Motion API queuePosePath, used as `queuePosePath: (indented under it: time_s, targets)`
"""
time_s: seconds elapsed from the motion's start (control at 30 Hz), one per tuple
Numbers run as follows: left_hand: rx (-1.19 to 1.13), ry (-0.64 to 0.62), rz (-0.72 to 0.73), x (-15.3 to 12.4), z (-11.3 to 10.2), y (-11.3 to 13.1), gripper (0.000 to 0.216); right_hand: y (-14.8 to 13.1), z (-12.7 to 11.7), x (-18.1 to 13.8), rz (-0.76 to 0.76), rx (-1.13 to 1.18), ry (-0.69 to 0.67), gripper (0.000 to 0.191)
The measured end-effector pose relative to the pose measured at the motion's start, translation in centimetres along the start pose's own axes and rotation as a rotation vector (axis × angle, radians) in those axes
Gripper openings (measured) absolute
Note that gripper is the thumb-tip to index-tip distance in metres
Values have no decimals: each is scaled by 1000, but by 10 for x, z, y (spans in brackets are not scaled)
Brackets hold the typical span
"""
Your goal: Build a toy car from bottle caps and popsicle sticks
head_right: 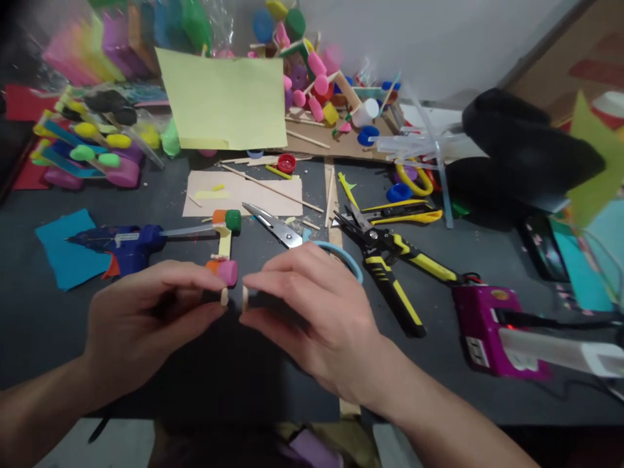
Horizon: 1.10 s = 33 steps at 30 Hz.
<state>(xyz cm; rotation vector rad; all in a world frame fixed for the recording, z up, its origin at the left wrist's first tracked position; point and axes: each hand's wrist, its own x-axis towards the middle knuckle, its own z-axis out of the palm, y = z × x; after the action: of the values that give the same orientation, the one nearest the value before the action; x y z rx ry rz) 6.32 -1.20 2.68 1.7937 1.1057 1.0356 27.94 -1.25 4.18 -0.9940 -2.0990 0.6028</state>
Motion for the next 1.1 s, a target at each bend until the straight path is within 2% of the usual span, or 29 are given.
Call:
queuePosePath:
  time_s: [0.37, 1.1]
  targets:
    - [118, -30, -7, 0, 4, 2, 20, 2, 4, -2, -4, 43, -2, 21]
    - [74, -33, -61, 3, 7, 3, 13, -1, 5, 0, -1, 11, -28, 21]
